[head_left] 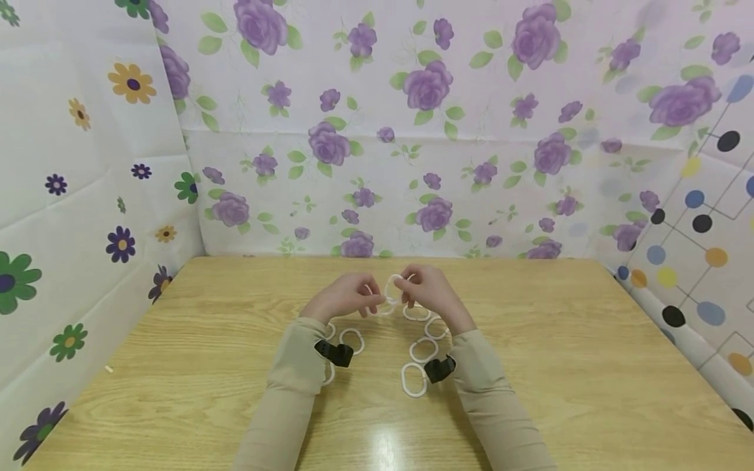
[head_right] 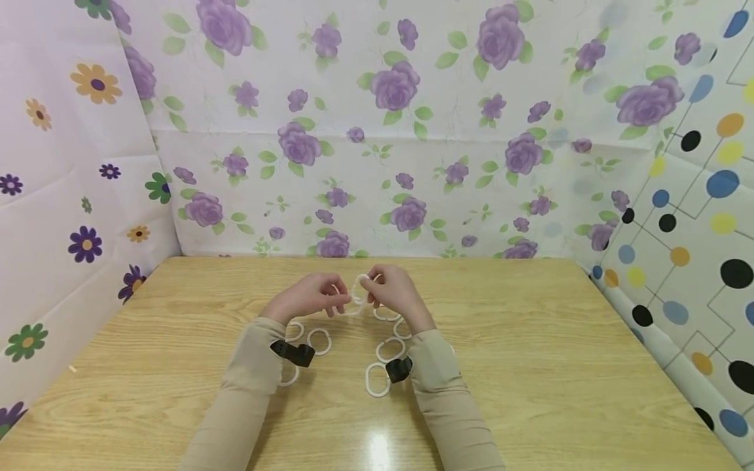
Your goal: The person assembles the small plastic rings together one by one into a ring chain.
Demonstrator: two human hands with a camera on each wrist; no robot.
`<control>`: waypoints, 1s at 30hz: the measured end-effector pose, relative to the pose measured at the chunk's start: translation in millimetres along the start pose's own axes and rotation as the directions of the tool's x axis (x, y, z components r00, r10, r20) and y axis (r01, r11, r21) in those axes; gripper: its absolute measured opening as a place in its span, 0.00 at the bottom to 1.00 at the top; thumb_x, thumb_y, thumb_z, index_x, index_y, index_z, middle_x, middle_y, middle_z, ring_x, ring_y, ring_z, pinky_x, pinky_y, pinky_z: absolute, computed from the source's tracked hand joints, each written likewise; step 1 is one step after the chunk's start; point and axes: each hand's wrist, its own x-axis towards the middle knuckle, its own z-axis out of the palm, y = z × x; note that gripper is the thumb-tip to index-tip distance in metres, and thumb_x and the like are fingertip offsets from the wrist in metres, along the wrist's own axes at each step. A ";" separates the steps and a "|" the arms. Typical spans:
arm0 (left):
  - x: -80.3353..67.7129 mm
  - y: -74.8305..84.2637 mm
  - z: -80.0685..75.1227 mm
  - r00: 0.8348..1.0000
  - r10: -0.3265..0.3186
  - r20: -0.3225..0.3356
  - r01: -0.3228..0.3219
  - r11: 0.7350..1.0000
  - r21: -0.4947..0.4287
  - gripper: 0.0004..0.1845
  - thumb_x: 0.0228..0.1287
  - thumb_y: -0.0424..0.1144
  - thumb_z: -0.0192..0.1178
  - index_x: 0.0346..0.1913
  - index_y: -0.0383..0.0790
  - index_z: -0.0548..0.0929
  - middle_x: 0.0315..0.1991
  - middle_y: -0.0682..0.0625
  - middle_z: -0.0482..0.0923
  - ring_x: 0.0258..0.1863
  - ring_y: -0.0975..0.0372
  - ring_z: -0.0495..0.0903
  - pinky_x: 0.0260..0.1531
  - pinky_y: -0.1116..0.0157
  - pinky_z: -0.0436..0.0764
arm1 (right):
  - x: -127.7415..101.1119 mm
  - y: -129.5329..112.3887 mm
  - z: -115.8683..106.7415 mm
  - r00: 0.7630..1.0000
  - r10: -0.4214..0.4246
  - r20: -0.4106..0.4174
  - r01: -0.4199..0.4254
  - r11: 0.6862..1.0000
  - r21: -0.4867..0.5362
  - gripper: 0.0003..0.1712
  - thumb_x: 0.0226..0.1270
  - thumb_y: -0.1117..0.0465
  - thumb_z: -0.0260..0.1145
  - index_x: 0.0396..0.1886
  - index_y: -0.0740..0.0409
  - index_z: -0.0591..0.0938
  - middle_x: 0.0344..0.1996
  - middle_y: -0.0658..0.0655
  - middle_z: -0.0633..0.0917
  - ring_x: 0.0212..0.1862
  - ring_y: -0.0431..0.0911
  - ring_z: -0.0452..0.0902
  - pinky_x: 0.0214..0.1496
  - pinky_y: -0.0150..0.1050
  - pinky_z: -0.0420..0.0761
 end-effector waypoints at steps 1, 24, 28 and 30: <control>-0.3 -0.2 0.3 1.000 -0.017 -0.003 0.017 1.000 -0.011 0.12 0.72 0.43 0.55 0.44 0.36 0.78 0.32 0.44 0.86 0.29 0.54 0.86 0.42 0.56 0.82 | -0.1 0.1 0.5 1.000 -0.001 0.005 0.001 1.000 0.005 0.12 0.71 0.56 0.60 0.38 0.61 0.80 0.22 0.62 0.85 0.31 0.64 0.83 0.33 0.35 0.77; -1.9 -2.0 -7.8 0.996 -0.027 -0.083 0.030 0.999 0.037 0.13 0.75 0.42 0.50 0.43 0.35 0.79 0.28 0.44 0.86 0.28 0.51 0.86 0.40 0.58 0.82 | -0.3 11.7 -8.0 0.996 0.024 0.090 -0.013 0.992 -0.125 0.18 0.75 0.52 0.55 0.46 0.63 0.78 0.37 0.63 0.86 0.38 0.53 0.83 0.41 0.43 0.80; -4.9 0.4 -8.7 0.995 -0.043 -0.092 0.047 0.998 0.045 0.12 0.75 0.43 0.49 0.40 0.39 0.79 0.28 0.45 0.86 0.32 0.47 0.86 0.40 0.62 0.81 | -4.3 25.6 -7.9 0.983 0.168 0.069 -0.135 0.930 -0.342 0.14 0.69 0.57 0.61 0.44 0.65 0.77 0.38 0.61 0.83 0.37 0.48 0.78 0.40 0.42 0.78; -5.2 0.6 -8.8 0.995 -0.051 -0.089 0.055 0.997 0.046 0.12 0.75 0.43 0.49 0.41 0.39 0.79 0.28 0.45 0.86 0.33 0.47 0.86 0.40 0.61 0.80 | -5.6 31.5 -6.6 0.975 0.209 0.071 -0.165 0.903 -0.397 0.11 0.66 0.60 0.63 0.40 0.65 0.77 0.35 0.59 0.83 0.34 0.47 0.76 0.36 0.39 0.76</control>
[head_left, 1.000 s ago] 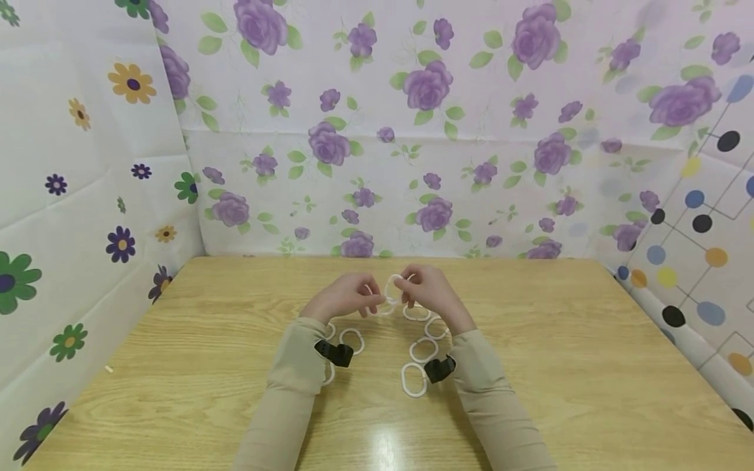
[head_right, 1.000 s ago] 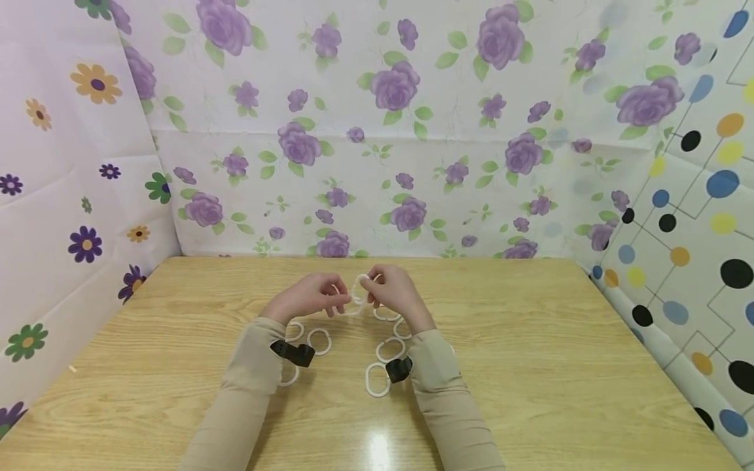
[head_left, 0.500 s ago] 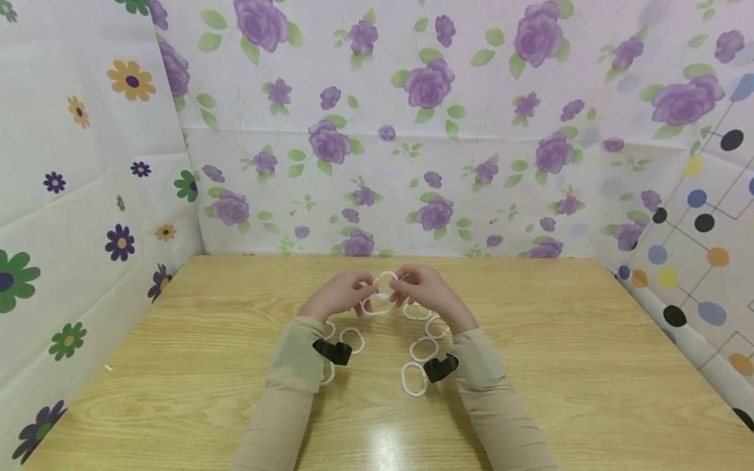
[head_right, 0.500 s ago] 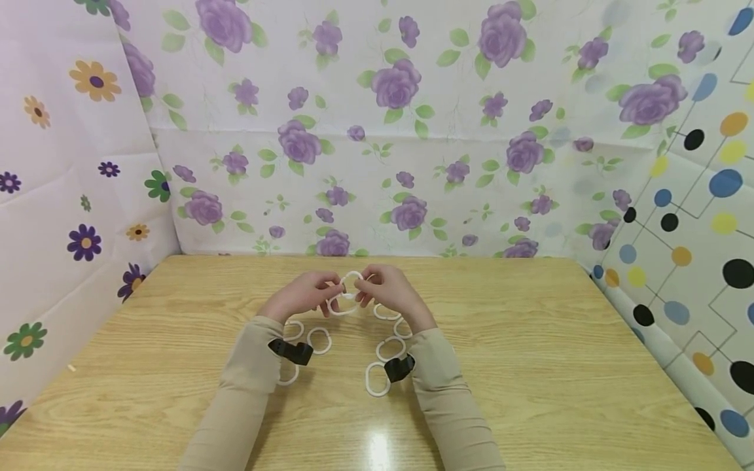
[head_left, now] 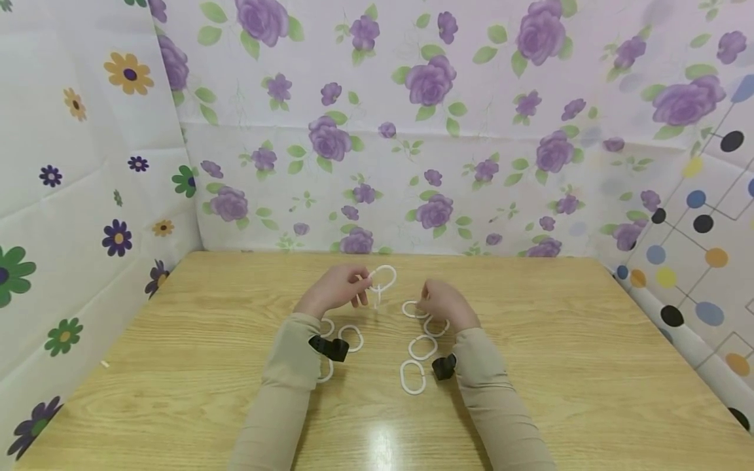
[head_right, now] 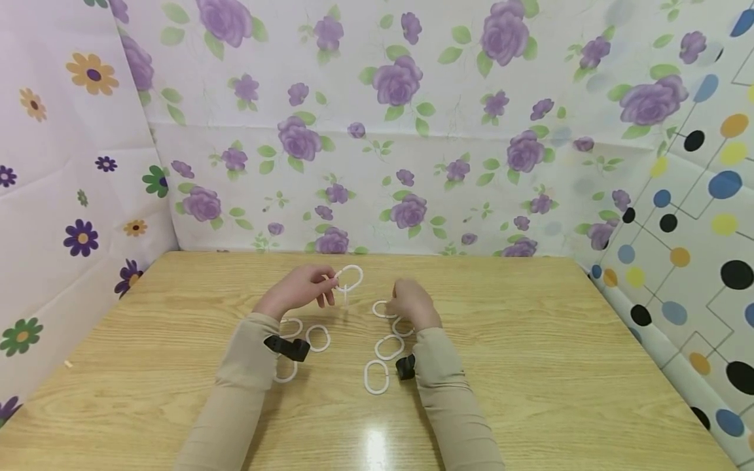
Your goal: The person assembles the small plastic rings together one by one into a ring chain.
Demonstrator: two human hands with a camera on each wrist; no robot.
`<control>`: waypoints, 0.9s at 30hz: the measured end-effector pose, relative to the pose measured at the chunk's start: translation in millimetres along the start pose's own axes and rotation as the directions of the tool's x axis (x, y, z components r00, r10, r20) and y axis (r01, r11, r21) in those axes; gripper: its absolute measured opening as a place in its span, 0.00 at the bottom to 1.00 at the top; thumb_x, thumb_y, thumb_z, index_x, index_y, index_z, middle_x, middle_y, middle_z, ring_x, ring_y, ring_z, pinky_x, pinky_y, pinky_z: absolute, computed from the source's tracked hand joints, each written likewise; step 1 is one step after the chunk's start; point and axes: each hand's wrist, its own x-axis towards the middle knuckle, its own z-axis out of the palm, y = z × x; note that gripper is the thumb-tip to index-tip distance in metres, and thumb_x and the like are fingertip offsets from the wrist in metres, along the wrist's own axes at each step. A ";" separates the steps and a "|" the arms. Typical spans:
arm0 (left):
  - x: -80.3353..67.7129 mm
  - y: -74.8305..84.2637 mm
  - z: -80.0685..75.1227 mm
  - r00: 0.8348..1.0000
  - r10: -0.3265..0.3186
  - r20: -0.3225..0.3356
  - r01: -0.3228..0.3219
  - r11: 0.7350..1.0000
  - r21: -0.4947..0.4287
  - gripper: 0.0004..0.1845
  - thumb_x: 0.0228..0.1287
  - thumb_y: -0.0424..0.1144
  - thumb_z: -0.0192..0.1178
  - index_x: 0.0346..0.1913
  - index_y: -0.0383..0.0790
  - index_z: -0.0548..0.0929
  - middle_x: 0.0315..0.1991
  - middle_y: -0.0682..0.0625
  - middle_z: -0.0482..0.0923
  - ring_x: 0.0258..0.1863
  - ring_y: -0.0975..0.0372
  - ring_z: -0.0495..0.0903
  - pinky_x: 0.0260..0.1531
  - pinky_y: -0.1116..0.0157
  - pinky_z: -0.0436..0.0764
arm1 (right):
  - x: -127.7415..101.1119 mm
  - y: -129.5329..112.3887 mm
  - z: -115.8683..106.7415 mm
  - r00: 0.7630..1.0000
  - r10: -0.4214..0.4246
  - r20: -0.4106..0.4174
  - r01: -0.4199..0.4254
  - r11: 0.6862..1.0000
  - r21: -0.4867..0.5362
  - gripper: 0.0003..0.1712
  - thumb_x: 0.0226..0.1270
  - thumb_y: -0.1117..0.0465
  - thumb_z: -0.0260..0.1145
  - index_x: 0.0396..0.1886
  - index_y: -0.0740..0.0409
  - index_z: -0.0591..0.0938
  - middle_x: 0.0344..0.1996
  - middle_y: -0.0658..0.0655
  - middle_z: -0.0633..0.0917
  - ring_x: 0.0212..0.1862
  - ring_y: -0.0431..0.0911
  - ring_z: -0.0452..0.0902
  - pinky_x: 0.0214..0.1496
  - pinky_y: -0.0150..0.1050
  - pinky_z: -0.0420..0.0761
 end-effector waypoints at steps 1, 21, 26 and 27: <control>0.1 0.2 -0.4 1.000 -0.001 0.002 0.001 1.000 0.002 0.12 0.75 0.43 0.49 0.41 0.38 0.79 0.28 0.46 0.86 0.33 0.47 0.86 0.41 0.61 0.80 | 0.0 1.6 1.2 1.000 0.008 0.003 -0.008 1.000 -0.013 0.09 0.64 0.62 0.64 0.38 0.64 0.78 0.33 0.58 0.82 0.32 0.47 0.75 0.34 0.38 0.75; -2.2 -1.5 0.0 0.999 -0.018 0.028 0.016 0.998 0.054 0.13 0.74 0.40 0.50 0.41 0.33 0.80 0.25 0.47 0.84 0.31 0.51 0.84 0.45 0.59 0.78 | -4.2 -3.9 -2.8 0.996 -0.069 0.050 0.071 0.997 -0.026 0.09 0.55 0.67 0.61 0.18 0.56 0.74 0.17 0.49 0.71 0.21 0.41 0.64 0.25 0.33 0.65; -2.3 -2.0 -0.5 1.000 -0.009 0.016 0.008 0.998 0.062 0.12 0.73 0.40 0.52 0.40 0.35 0.81 0.26 0.46 0.84 0.32 0.50 0.85 0.42 0.61 0.78 | -4.7 -9.9 -7.6 0.993 -0.107 0.057 0.106 0.994 0.005 0.08 0.60 0.63 0.63 0.21 0.57 0.77 0.20 0.51 0.78 0.24 0.41 0.70 0.28 0.33 0.70; -2.2 -1.9 -0.6 1.000 -0.010 0.012 0.009 0.998 0.063 0.12 0.73 0.40 0.52 0.40 0.35 0.81 0.26 0.47 0.85 0.31 0.51 0.85 0.41 0.62 0.78 | -4.8 -10.7 -8.5 0.992 -0.114 0.051 0.113 0.994 0.009 0.08 0.60 0.63 0.63 0.22 0.58 0.78 0.20 0.52 0.79 0.24 0.42 0.71 0.28 0.33 0.71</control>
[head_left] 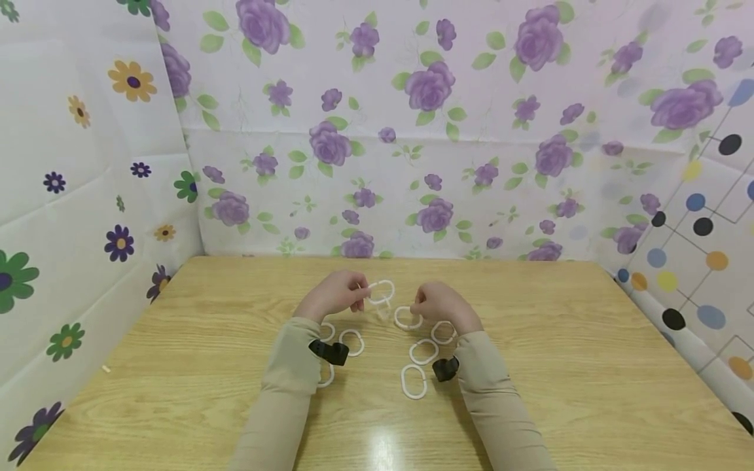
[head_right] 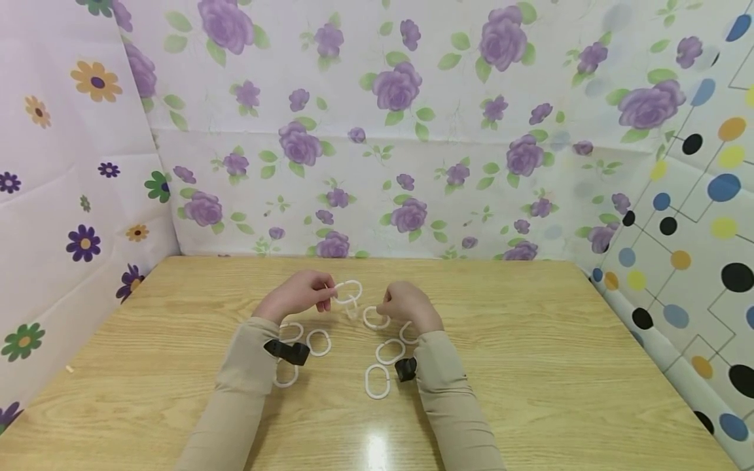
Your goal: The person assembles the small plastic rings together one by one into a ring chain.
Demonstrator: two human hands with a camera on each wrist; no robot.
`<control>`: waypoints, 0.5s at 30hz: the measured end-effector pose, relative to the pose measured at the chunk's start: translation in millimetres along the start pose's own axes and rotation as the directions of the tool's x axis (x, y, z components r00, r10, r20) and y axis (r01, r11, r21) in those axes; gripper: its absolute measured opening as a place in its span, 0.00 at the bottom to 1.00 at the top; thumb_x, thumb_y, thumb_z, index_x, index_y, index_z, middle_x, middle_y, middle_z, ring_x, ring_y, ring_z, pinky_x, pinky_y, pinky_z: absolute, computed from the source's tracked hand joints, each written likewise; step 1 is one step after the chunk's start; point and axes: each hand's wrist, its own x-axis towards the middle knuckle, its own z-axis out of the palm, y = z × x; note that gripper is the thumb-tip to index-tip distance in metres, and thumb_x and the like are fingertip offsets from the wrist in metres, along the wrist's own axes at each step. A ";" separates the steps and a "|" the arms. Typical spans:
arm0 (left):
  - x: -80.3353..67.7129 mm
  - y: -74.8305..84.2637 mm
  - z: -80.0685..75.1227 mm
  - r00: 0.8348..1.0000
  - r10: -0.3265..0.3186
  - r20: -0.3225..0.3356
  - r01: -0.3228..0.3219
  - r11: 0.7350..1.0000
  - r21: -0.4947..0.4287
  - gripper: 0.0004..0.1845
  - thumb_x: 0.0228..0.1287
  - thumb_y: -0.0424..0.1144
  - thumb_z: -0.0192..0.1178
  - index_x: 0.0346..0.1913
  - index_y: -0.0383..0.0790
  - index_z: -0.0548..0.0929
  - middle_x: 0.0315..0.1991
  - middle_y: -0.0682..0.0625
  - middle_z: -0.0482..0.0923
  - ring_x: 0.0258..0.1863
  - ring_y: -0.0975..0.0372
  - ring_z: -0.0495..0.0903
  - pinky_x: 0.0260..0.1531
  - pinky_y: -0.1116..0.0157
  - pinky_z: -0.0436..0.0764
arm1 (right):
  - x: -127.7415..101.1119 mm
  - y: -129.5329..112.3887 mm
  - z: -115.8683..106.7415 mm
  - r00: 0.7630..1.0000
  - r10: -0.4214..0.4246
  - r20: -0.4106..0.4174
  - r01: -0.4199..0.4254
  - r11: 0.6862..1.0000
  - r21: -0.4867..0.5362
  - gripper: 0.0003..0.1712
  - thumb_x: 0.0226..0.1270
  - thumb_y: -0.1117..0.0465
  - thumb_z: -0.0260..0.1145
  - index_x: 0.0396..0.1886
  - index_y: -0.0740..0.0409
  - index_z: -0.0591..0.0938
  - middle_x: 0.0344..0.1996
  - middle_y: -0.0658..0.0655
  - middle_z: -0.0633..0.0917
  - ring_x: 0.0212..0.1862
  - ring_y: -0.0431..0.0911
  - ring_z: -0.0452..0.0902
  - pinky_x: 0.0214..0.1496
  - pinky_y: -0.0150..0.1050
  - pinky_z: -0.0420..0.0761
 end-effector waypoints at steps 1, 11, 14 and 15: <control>0.2 0.1 0.1 1.000 -0.002 -0.004 0.002 1.000 0.000 0.11 0.73 0.40 0.52 0.40 0.36 0.81 0.26 0.47 0.84 0.31 0.51 0.85 0.40 0.62 0.78 | -0.1 -0.9 -0.8 1.000 -0.004 -0.007 0.004 1.000 0.002 0.09 0.61 0.63 0.63 0.21 0.59 0.78 0.20 0.52 0.79 0.23 0.42 0.71 0.28 0.33 0.71; 0.3 0.6 1.4 1.000 0.018 -0.007 -0.018 1.000 -0.020 0.10 0.71 0.38 0.55 0.42 0.33 0.81 0.27 0.43 0.85 0.28 0.55 0.84 0.35 0.66 0.78 | 0.7 -3.4 -6.0 0.998 -0.032 -0.056 0.031 0.999 -0.019 0.11 0.60 0.59 0.61 0.22 0.60 0.80 0.17 0.51 0.78 0.22 0.41 0.71 0.27 0.33 0.71; 0.9 0.2 1.8 1.000 0.018 -0.001 -0.018 1.000 -0.019 0.11 0.71 0.38 0.55 0.43 0.33 0.82 0.27 0.44 0.85 0.26 0.58 0.83 0.36 0.66 0.79 | 0.9 -3.6 -6.5 0.997 -0.035 -0.068 0.035 0.999 -0.009 0.10 0.61 0.59 0.61 0.22 0.58 0.79 0.18 0.51 0.78 0.22 0.41 0.71 0.27 0.33 0.71; 1.3 -0.2 2.1 1.000 0.018 0.000 -0.018 1.000 -0.020 0.11 0.71 0.38 0.55 0.42 0.33 0.82 0.26 0.45 0.85 0.26 0.60 0.83 0.36 0.65 0.79 | 0.9 -3.5 -6.5 0.997 -0.037 -0.068 0.037 0.999 -0.006 0.10 0.61 0.59 0.61 0.22 0.58 0.79 0.18 0.51 0.78 0.22 0.42 0.71 0.27 0.33 0.71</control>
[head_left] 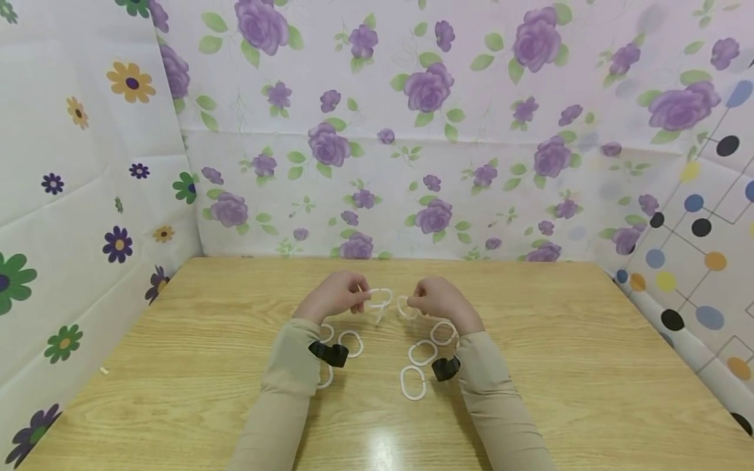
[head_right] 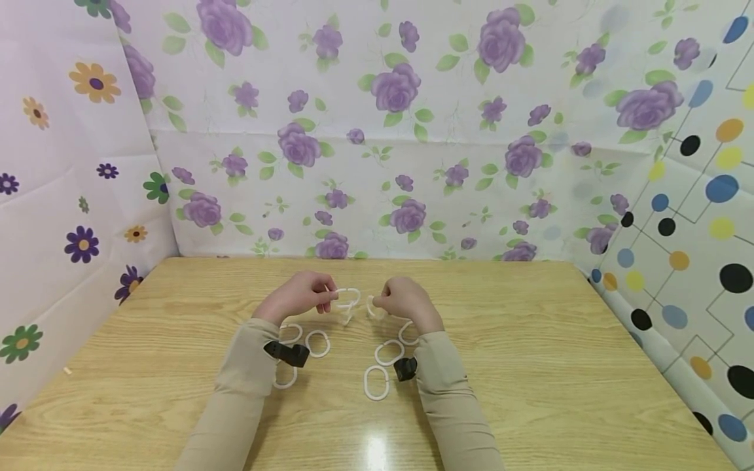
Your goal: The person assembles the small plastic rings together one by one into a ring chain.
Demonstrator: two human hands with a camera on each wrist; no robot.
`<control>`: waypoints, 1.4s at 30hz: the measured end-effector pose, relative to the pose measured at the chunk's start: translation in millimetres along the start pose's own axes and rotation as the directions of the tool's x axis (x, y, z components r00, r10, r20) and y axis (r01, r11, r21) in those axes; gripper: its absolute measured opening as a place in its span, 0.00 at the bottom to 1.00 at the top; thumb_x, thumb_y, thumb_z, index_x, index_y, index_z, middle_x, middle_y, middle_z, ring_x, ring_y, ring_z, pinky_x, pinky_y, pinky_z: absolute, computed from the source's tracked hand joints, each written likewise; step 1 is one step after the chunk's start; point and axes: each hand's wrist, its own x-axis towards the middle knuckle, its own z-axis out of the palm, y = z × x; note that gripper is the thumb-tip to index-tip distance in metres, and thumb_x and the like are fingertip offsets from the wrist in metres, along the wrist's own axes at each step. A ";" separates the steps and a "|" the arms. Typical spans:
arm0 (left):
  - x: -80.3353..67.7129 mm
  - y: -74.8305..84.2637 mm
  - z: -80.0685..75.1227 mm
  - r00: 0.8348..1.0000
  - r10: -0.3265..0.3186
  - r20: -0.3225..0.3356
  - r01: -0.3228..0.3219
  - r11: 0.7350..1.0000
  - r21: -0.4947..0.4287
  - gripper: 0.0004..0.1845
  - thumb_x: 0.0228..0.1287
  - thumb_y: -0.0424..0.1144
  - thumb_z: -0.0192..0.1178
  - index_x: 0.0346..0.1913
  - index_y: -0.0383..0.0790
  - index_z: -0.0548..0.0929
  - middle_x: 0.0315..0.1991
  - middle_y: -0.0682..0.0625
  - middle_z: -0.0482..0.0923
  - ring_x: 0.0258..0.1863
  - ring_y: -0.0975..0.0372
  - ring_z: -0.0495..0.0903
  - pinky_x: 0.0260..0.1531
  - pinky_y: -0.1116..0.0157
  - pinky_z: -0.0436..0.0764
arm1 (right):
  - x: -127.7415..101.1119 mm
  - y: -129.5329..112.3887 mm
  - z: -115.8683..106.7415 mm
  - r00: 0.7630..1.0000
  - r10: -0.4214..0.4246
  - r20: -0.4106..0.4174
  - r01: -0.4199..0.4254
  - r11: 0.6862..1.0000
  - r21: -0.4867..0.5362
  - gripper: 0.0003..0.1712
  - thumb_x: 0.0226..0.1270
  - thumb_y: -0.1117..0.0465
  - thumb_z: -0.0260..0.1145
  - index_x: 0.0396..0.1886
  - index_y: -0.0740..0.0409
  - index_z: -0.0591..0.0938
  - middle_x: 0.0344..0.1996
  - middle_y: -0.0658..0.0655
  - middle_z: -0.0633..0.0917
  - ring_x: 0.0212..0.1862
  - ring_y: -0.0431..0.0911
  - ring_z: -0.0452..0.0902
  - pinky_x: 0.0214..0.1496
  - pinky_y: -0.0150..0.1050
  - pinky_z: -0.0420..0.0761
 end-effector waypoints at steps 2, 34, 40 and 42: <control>-0.2 -1.1 0.3 1.000 -0.002 0.002 0.002 1.000 -0.002 0.10 0.71 0.39 0.55 0.42 0.34 0.82 0.26 0.46 0.85 0.26 0.61 0.83 0.36 0.65 0.79 | 0.0 -0.8 0.4 1.000 -0.001 0.000 0.001 1.000 0.007 0.11 0.62 0.59 0.61 0.22 0.58 0.79 0.17 0.51 0.78 0.22 0.42 0.71 0.28 0.33 0.71; 2.0 1.2 3.5 0.999 0.032 -0.023 -0.032 0.999 0.011 0.06 0.69 0.38 0.58 0.38 0.39 0.81 0.25 0.45 0.85 0.24 0.59 0.82 0.28 0.68 0.77 | -1.0 -22.8 -0.8 0.963 -0.209 -0.171 0.245 0.944 0.222 0.03 0.65 0.65 0.61 0.33 0.60 0.77 0.25 0.58 0.83 0.27 0.49 0.80 0.31 0.34 0.78; 2.8 2.9 3.4 0.999 0.048 -0.010 -0.048 0.999 0.010 0.06 0.68 0.38 0.59 0.39 0.39 0.82 0.25 0.45 0.85 0.26 0.56 0.83 0.28 0.69 0.77 | -0.4 -23.3 1.6 0.962 -0.240 -0.131 0.263 0.942 0.208 0.03 0.65 0.65 0.61 0.32 0.60 0.76 0.26 0.59 0.84 0.25 0.40 0.77 0.31 0.33 0.78; 2.9 3.1 3.7 0.998 0.055 -0.003 -0.055 0.998 0.013 0.06 0.68 0.38 0.59 0.38 0.39 0.82 0.25 0.46 0.85 0.26 0.56 0.83 0.28 0.69 0.77 | -0.3 -23.0 2.2 0.963 -0.237 -0.130 0.260 0.944 0.204 0.03 0.66 0.65 0.61 0.32 0.60 0.76 0.25 0.59 0.84 0.25 0.40 0.76 0.31 0.33 0.77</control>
